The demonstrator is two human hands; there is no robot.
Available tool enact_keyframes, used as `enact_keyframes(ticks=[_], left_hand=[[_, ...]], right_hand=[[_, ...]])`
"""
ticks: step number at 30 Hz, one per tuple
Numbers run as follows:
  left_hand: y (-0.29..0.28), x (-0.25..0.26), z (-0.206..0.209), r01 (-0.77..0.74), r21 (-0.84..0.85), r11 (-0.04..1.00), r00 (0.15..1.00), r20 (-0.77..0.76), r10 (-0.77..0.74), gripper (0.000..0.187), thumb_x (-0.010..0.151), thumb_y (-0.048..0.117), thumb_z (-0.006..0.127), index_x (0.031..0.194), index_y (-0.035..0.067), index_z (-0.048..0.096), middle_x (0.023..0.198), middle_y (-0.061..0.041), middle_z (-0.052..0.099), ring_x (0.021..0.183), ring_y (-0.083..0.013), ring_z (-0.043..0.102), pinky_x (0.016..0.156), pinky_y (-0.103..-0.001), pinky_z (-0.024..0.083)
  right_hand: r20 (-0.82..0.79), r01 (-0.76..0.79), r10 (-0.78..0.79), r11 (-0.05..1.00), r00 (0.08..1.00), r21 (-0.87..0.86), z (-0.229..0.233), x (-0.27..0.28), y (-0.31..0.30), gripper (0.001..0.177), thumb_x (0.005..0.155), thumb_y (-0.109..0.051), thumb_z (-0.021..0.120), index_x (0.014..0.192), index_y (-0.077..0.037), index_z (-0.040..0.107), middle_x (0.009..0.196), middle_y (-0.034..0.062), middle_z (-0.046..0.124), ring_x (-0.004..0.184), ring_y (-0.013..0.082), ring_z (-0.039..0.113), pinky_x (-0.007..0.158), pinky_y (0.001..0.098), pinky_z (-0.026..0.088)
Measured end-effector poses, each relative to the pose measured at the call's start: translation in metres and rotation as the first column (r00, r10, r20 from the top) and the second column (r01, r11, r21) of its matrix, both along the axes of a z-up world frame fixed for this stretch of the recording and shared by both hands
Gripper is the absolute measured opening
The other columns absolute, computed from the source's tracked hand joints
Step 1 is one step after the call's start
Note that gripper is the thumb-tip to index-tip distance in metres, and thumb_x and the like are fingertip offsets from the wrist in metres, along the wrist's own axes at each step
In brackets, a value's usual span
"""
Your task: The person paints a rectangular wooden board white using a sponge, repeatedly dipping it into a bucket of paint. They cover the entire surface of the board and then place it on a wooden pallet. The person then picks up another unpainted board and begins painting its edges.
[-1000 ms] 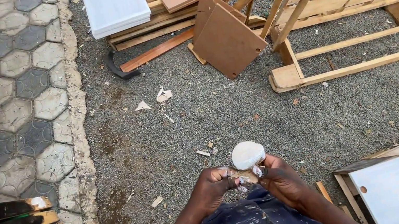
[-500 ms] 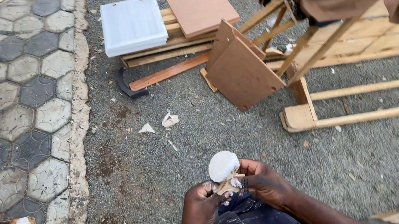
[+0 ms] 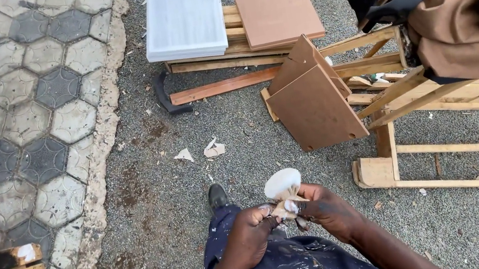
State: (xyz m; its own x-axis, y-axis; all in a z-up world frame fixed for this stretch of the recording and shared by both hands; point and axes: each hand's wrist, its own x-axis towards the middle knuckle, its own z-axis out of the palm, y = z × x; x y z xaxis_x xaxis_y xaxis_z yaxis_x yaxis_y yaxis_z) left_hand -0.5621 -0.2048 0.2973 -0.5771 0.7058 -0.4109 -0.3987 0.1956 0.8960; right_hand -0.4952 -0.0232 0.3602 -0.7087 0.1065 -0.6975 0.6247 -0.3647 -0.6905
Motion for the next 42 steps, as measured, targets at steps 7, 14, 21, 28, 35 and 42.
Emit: enact_keyframes(ticks=[7, 14, 21, 28, 35, 42], left_hand=[[0.037, -0.134, -0.016, 0.131, -0.180, 0.975, 0.959, -0.226, -0.171, 0.025, 0.100, 0.018, 0.073, 0.075, 0.016, 0.074, 0.064, 0.006, 0.060, 0.054, -0.0082, 0.047, 0.052, -0.028, 0.038], [0.071, -0.273, 0.028, 0.149, -0.227, 0.962, 0.958, -0.209, -0.198, 0.012, 0.079, 0.026, 0.088, 0.079, 0.015, 0.084, 0.070, 0.001, 0.081, 0.062, -0.0057, 0.073, 0.059, -0.024, 0.055], [0.108, -0.337, -0.005, 0.287, -0.277, 0.917, 0.860, -0.347, -0.374, 0.064, 0.095, 0.063, 0.047, 0.105, 0.002, 0.064, 0.098, -0.014, 0.056, 0.089, -0.0241, 0.053, 0.073, -0.035, 0.043], [0.183, -0.362, 0.003, 0.329, -0.377, 0.866, 0.893, -0.173, -0.415, 0.037, 0.106, 0.041, 0.051, 0.098, 0.022, 0.082, 0.060, 0.006, 0.056, 0.048, -0.0074, 0.036, 0.047, -0.031, 0.028], [0.270, -0.398, -0.019, 0.080, -0.187, 0.979, 0.946, -0.294, -0.134, 0.025, 0.088, 0.016, 0.076, 0.112, 0.013, 0.080, 0.114, -0.006, 0.081, 0.108, -0.0160, 0.079, 0.094, -0.029, 0.062], [0.337, -0.437, -0.024, -0.115, -0.364, 0.924, 0.985, -0.160, 0.059, 0.013, 0.071, 0.017, 0.085, 0.081, 0.009, 0.083, 0.068, -0.009, 0.076, 0.069, -0.0174, 0.070, 0.062, -0.028, 0.050]], right_hand=[[-0.014, 0.341, -0.340, 0.940, 0.940, 0.024, -0.029, -0.090, 0.033, 0.066, 0.064, -0.017, 0.082, 0.118, 0.017, 0.065, 0.110, 0.0248, 0.076, 0.093, 0.0292, 0.064, 0.082, 0.0374, 0.049], [-0.170, 0.625, -0.630, 0.776, 0.758, -0.090, -0.041, -0.178, 0.043, 0.062, 0.074, -0.003, 0.076, 0.132, 0.011, 0.060, 0.115, 0.0233, 0.074, 0.083, 0.0257, 0.064, 0.064, 0.0376, 0.051], [-0.212, 0.775, -0.779, 0.620, 0.590, -0.125, -0.054, -0.197, 0.080, 0.045, 0.088, -0.007, 0.063, 0.128, 0.010, 0.051, 0.110, 0.0216, 0.066, 0.087, 0.0256, 0.061, 0.063, 0.0424, 0.054], [-0.186, 0.802, -0.797, 0.594, 0.575, -0.068, -0.075, -0.230, 0.144, 0.041, 0.094, -0.009, 0.055, 0.132, 0.006, 0.052, 0.112, 0.0196, 0.066, 0.081, 0.0241, 0.061, 0.060, 0.0396, 0.053], [-0.179, 0.704, -0.701, 0.708, 0.690, -0.055, -0.080, -0.295, 0.246, 0.040, 0.091, -0.005, 0.056, 0.129, 0.005, 0.058, 0.109, 0.0196, 0.071, 0.081, 0.0245, 0.064, 0.058, 0.0378, 0.053], [-0.242, 0.666, -0.646, 0.746, 0.724, 0.002, -0.053, -0.370, 0.315, 0.039, 0.083, 0.000, 0.068, 0.122, 0.004, 0.068, 0.091, 0.0184, 0.072, 0.067, 0.0257, 0.071, 0.058, 0.0373, 0.061]])
